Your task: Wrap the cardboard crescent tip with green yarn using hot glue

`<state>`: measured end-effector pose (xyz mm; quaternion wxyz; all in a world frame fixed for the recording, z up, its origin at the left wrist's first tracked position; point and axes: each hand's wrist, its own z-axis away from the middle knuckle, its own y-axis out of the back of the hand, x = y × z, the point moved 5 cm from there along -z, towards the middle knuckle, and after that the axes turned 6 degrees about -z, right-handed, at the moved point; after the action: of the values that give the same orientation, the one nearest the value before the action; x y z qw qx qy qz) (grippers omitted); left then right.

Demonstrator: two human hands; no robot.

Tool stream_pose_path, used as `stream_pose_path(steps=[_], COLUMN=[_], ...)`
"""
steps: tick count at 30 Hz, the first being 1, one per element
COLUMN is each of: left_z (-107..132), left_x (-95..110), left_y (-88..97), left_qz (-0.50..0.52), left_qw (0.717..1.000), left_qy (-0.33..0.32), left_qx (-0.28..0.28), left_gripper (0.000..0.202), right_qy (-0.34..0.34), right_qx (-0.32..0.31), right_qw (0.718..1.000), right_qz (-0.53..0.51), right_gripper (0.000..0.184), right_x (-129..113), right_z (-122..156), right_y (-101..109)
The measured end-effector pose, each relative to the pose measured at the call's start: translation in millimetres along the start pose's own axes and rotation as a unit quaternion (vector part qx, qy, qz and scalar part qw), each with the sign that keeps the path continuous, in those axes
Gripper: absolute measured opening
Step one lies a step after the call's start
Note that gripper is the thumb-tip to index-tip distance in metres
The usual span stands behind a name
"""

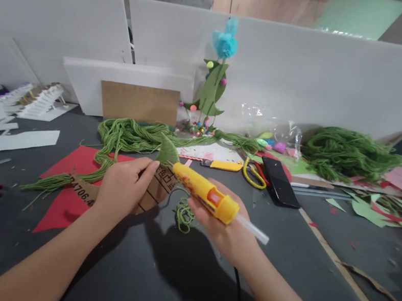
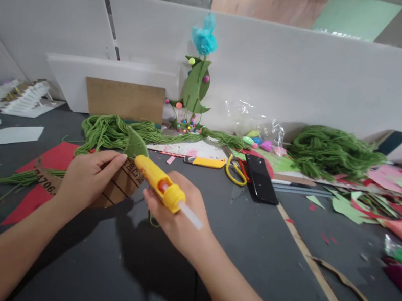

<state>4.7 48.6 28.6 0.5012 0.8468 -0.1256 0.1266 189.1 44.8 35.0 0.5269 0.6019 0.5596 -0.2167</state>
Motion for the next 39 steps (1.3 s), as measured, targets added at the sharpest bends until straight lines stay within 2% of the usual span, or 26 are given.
stream_pose_path(steps=[4,7,13,25,39], left_z=[-0.6,-1.1,0.6,0.7,0.5], left_x=[0.2,0.9,3.4,2.5,2.7], left_y=[3.4,4.8,4.2,4.5,4.6], left_qz=[0.019,0.025,0.019,0.020,0.020], left_qw=[1.000,1.000,1.000,1.000,1.000], left_qy=[0.009,0.010,0.008,0.010,0.009], left_qx=[0.004,0.003,-0.001,0.002,0.002], left_gripper=[0.033,0.033,0.033,0.033,0.034], right_qy=[0.049,0.053,0.029,0.049,0.038], right_qx=[0.014,0.011,0.004,-0.004,-0.002], right_qw=[0.995,0.992,0.992,0.986,0.985], right_qz=[0.085,0.110,0.123,0.162,0.168], right_gripper=[0.028,0.029,0.030,0.030,0.025], right_x=[-10.5,-10.7,-7.1,-5.9,-3.5], right_z=[4.5,5.0,4.3,3.8,4.9], right_y=[-1.4,-2.6,-2.9,-4.6,-4.5])
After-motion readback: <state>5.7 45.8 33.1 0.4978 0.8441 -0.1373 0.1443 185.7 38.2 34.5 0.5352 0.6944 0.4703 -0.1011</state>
